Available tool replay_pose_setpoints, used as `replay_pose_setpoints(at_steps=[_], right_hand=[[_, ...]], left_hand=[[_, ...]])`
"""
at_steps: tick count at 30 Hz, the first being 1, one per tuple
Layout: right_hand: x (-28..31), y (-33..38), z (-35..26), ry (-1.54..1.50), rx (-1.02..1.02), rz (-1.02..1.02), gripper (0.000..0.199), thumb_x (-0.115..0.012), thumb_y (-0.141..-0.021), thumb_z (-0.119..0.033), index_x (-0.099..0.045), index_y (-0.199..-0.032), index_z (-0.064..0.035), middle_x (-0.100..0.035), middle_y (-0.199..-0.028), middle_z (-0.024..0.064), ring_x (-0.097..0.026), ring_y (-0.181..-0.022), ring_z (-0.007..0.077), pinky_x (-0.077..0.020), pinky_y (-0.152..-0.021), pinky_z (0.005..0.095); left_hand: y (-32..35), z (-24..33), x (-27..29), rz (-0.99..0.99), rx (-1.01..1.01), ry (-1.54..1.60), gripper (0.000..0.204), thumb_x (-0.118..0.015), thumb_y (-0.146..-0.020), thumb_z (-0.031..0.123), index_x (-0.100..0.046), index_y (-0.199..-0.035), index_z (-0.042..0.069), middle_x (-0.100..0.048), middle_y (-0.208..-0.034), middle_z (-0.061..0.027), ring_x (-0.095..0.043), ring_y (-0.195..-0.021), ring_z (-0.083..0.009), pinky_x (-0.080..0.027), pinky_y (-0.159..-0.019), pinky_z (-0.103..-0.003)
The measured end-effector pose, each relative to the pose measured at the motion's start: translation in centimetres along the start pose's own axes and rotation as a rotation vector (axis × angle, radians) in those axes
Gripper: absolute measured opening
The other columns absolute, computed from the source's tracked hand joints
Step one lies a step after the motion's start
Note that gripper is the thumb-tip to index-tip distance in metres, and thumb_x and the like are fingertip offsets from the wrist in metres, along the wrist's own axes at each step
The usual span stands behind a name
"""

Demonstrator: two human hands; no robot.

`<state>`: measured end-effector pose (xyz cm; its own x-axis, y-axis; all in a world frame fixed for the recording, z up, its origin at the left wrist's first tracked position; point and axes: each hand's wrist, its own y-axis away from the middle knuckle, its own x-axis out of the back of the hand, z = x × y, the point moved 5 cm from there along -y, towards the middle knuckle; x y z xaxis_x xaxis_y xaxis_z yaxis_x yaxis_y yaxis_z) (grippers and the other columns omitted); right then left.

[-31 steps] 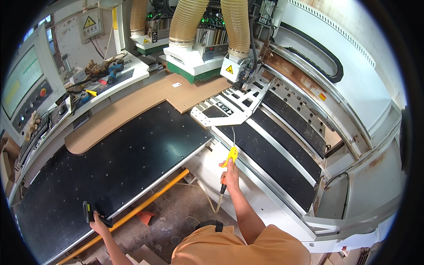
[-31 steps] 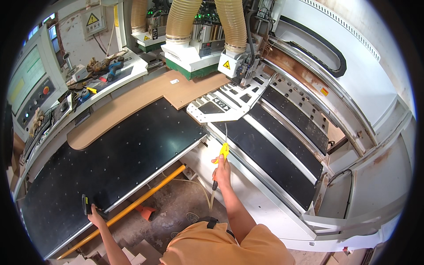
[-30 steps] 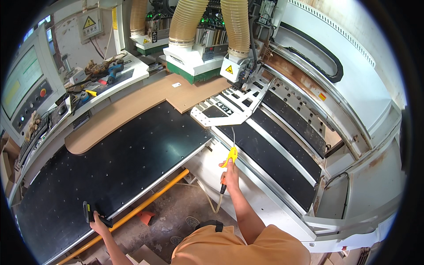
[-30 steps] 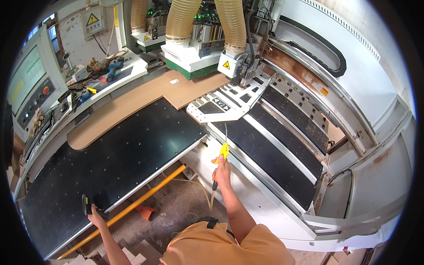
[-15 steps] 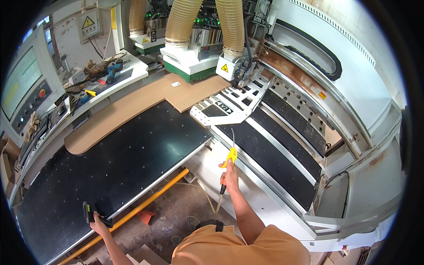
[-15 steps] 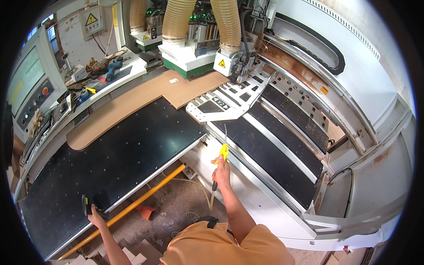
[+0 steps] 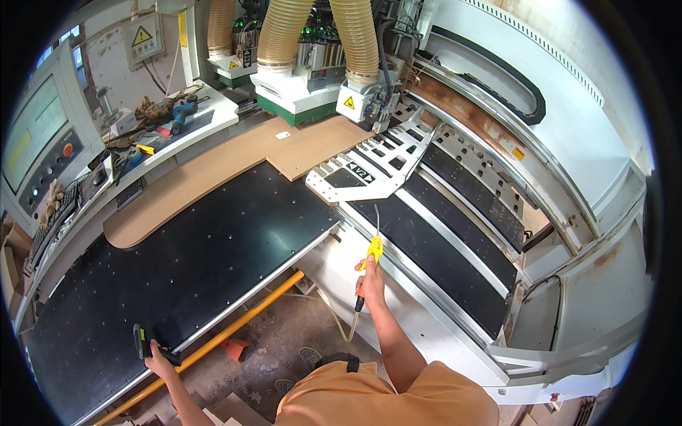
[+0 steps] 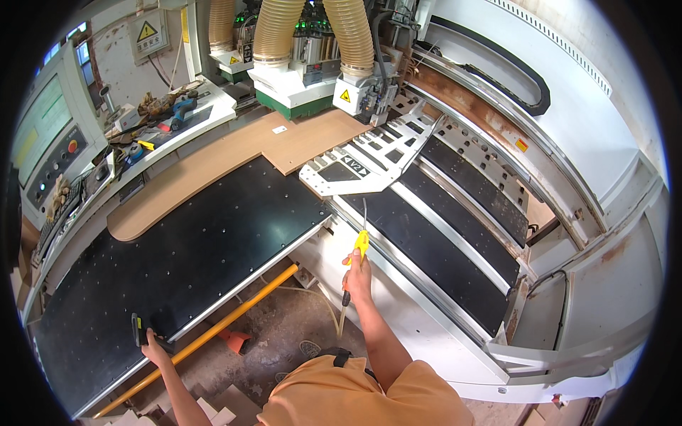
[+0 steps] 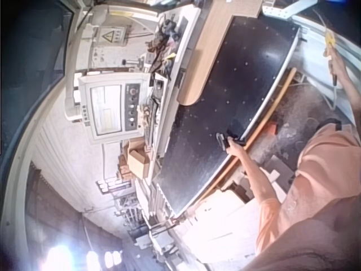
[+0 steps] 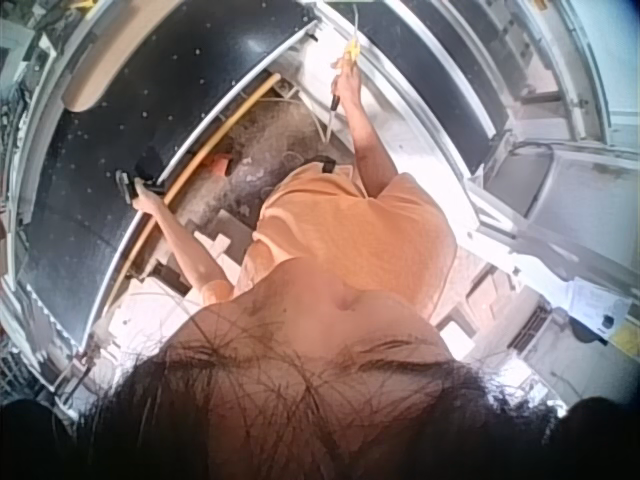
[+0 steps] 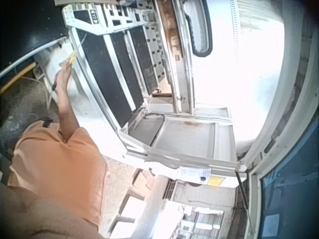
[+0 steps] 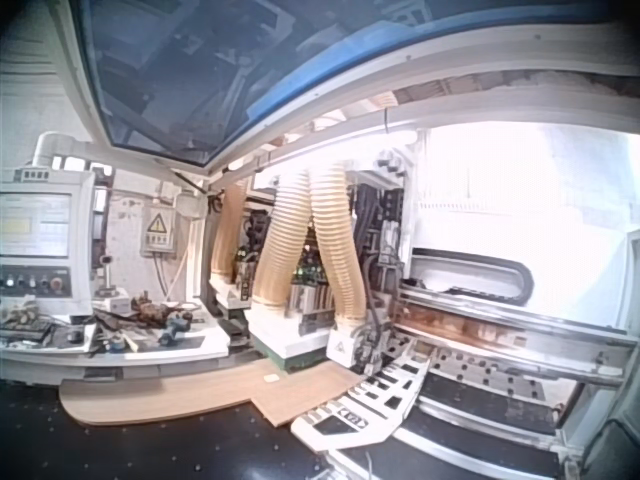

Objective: The person repeatedly picks up flat wooden panels, scans their barcodes with a handheld scanner, places them on a CNC machine table, and then removes them to stack on the floor. This cycle is performed multiple times with different panels.

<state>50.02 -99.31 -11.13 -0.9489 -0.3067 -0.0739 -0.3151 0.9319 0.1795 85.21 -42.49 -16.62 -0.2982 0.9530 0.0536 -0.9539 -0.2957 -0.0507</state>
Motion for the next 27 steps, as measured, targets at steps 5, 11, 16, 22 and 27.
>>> replay_pose_setpoints(at_steps=[5,11,16,22,27], right_hand=[[0.1,0.34,-0.25,-0.015,-0.004,0.002,0.048,-0.04,-0.106,-0.052,-0.048,-0.103,-0.0048,-0.056,-0.089,0.0068,-0.045,-0.038,0.0108,-0.0366,-0.033,0.0275],[0.19,0.51,-0.37,-0.015,-0.003,0.009,0.047,-0.04,-0.106,-0.051,-0.048,-0.103,-0.0051,-0.056,-0.089,0.0067,-0.045,-0.038,0.0108,-0.0365,-0.033,0.0275],[0.37,0.55,-0.4,-0.003,0.011,0.026,0.047,-0.04,-0.106,-0.051,-0.048,-0.103,-0.005,-0.055,-0.09,0.0067,-0.046,-0.039,0.0108,-0.0368,-0.034,0.0274],[0.33,0.69,-0.44,0.0,0.009,0.017,0.047,-0.04,-0.106,-0.051,-0.048,-0.102,-0.0045,-0.055,-0.088,0.0067,-0.045,-0.038,0.0109,-0.0361,-0.033,0.0273],[0.22,0.82,-0.52,-0.003,0.001,0.015,0.047,-0.04,-0.106,-0.051,-0.047,-0.101,-0.0043,-0.054,-0.086,0.0069,-0.044,-0.038,0.0109,-0.0355,-0.033,0.0272]], left_hand=[[-0.01,0.04,-0.06,-0.006,-0.006,0.003,0.025,-0.07,-0.091,0.023,-0.064,-0.092,-0.001,-0.059,-0.072,-0.0043,-0.057,-0.06,-0.0138,-0.046,-0.056,-0.028],[0.0,-0.1,0.0,-0.006,-0.004,-0.004,0.025,-0.07,-0.091,0.024,-0.063,-0.09,0.0,-0.059,-0.072,-0.0045,-0.057,-0.06,-0.0139,-0.046,-0.057,-0.028],[-0.04,-0.34,0.07,-0.033,0.01,0.005,0.025,-0.07,-0.091,0.024,-0.063,-0.09,0.0,-0.06,-0.073,-0.0048,-0.058,-0.061,-0.0142,-0.047,-0.058,-0.028],[-0.14,-0.52,0.11,-0.029,0.003,0.012,0.025,-0.07,-0.091,0.024,-0.063,-0.092,0.0,-0.06,-0.073,-0.0049,-0.058,-0.061,-0.0142,-0.047,-0.058,-0.028],[-0.15,-0.5,0.04,-0.015,0.004,0.02,0.025,-0.07,-0.091,0.023,-0.064,-0.093,-0.001,-0.06,-0.073,-0.0048,-0.058,-0.06,-0.014,-0.046,-0.057,-0.028]])
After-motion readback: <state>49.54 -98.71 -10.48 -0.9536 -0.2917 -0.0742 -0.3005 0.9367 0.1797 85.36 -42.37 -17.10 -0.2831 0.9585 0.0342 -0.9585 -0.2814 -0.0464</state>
